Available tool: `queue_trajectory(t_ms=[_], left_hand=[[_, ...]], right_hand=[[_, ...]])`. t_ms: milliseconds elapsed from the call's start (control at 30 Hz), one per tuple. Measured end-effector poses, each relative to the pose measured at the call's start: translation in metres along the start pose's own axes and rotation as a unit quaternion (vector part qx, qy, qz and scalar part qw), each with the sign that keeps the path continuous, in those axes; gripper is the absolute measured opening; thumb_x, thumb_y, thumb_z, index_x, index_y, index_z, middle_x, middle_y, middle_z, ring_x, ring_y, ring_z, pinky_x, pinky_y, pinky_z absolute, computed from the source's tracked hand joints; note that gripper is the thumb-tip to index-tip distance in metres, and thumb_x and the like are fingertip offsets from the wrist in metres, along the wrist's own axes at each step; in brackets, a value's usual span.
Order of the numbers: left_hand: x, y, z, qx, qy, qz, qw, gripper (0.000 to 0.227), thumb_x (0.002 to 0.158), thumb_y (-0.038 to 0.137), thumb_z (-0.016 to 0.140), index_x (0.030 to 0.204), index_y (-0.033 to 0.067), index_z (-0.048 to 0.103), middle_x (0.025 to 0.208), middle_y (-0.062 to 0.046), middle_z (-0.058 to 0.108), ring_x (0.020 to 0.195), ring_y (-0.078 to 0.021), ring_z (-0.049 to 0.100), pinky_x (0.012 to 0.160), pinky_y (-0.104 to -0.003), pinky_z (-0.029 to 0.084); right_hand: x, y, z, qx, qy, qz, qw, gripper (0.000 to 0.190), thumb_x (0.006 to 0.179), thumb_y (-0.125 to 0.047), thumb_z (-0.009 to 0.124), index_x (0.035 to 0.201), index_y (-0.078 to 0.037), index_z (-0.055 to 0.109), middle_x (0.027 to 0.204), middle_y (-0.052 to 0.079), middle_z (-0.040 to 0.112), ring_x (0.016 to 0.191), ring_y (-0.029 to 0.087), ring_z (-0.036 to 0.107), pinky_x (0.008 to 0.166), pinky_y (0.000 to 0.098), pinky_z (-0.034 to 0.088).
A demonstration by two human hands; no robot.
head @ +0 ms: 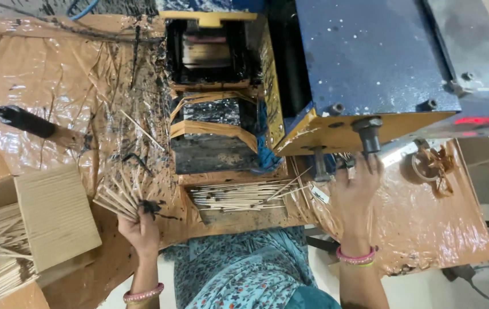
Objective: Operating a machine to coat wooden sticks with black paste to produce incense sticks.
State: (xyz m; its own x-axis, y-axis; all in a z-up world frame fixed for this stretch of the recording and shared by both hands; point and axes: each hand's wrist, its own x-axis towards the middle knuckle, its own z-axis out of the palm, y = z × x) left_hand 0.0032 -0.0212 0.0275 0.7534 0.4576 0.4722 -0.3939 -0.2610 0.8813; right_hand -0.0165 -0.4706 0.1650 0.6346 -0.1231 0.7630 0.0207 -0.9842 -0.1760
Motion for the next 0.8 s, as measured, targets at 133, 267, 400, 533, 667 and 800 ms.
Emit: queue_trajectory(t_ms=[133,267,400,533,667,800], left_hand=[[0.001,0.046,0.036,-0.018,-0.137,-0.008,0.99,0.012,0.09,-0.002,0.065,0.079,-0.0003,0.062,0.076,-0.008,0.062,0.062,-0.0173,0.059,0.054,-0.031,0.047],[0.037,0.082,0.053,-0.012,-0.331,0.088,0.94,0.009,0.079,0.003,0.074,0.077,0.0059,0.065,0.065,-0.007,0.06,0.056,-0.0157,0.059,0.052,-0.028,0.042],[0.102,0.064,0.03,-0.049,-0.35,-0.146,0.924,0.011,0.088,0.0,0.061,0.088,0.0056,0.071,0.066,0.003,0.057,0.058,-0.0052,0.05,0.049,-0.024,0.039],[0.155,0.043,0.067,-0.157,-0.252,-0.165,0.941,0.02,0.102,0.016,0.063,0.084,0.0078,0.068,0.065,0.007,0.058,0.055,-0.0031,0.049,0.048,-0.022,0.038],[0.17,0.02,0.119,-0.159,-0.205,-0.267,0.928,0.025,0.095,0.02,0.066,0.074,0.0065,0.065,0.059,0.007,0.055,0.047,-0.004,0.043,0.043,-0.024,0.033],[0.162,0.01,0.136,-0.254,-0.234,-0.275,0.897,0.029,0.097,0.018,0.068,0.071,0.0042,0.063,0.062,0.009,0.054,0.051,-0.0018,0.041,0.046,-0.023,0.031]], right_hand=[[-0.01,-0.072,0.005,0.338,-0.175,0.1,0.919,0.042,0.086,-0.006,0.071,0.126,0.002,0.063,0.106,0.012,0.073,0.09,0.021,0.071,0.081,0.0301,0.055],[-0.001,-0.097,0.037,0.602,-0.319,0.099,0.725,0.025,0.092,-0.004,0.07,0.117,-0.007,0.064,0.092,0.005,0.07,0.078,0.01,0.064,0.069,0.0234,0.052],[0.048,-0.114,0.054,0.565,-0.255,0.118,0.776,0.012,0.096,0.002,0.066,0.108,-0.001,0.066,0.099,0.008,0.066,0.089,0.011,0.059,0.079,0.025,0.049],[0.093,-0.15,0.066,0.512,-0.2,-0.112,0.828,0.02,0.097,-0.001,0.064,0.116,0.003,0.059,0.113,0.012,0.067,0.107,0.021,0.066,0.095,0.0329,0.053],[0.094,-0.154,0.08,0.176,-0.161,-0.256,0.937,0.029,0.096,0.004,0.059,0.122,0.0,0.07,0.124,0.018,0.072,0.121,0.036,0.065,0.11,0.0474,0.047],[0.086,-0.147,0.07,0.154,-0.176,-0.212,0.949,0.039,0.086,0.006,0.053,0.122,0.006,0.069,0.119,0.029,0.071,0.113,0.043,0.063,0.105,0.0506,0.045]])
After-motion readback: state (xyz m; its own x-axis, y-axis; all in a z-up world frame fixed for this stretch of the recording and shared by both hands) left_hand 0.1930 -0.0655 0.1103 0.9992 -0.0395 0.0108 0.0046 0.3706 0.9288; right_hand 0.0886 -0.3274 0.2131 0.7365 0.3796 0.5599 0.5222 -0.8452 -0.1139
